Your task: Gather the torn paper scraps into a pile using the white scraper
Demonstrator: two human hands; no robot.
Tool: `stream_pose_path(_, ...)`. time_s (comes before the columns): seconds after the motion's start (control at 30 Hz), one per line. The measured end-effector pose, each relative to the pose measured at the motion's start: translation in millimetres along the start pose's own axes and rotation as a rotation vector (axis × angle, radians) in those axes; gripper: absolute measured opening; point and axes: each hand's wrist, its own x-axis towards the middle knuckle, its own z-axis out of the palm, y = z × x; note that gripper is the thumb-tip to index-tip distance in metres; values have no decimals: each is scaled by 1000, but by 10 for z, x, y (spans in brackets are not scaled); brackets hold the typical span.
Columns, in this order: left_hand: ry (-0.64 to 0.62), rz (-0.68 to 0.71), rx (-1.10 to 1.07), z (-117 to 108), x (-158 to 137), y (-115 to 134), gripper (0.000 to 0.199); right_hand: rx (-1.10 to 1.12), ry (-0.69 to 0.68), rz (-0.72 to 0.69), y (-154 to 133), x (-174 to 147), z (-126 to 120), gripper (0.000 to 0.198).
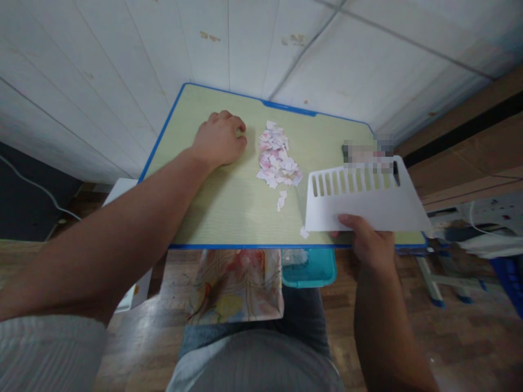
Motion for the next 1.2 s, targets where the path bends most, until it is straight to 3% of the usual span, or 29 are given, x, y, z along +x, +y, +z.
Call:
stream_pose_path(0.2, -44, -4, 7, 11, 15, 1, 48, 172, 21, 45, 28, 60, 40, 28)
stream_pose_path(0.43, -65, 44, 52, 13, -85, 62, 43, 92, -36, 52, 37, 43, 8, 27)
stream_pose_path(0.7, -62, 60, 67, 5, -119, 102, 44, 162, -86, 105, 7, 57, -23, 24)
stream_pose_path(0.87, -76, 50, 88, 5, -126, 148, 43, 207, -53, 15, -21, 88, 25, 18)
stream_pose_path(1.0, -91, 36, 93, -15, -140, 188, 45, 82, -87, -37, -11, 57, 19, 21)
stream_pose_path(1.2, -72, 58, 100, 12, -120, 140, 44, 127, -120, 55, -4, 33, -18, 21)
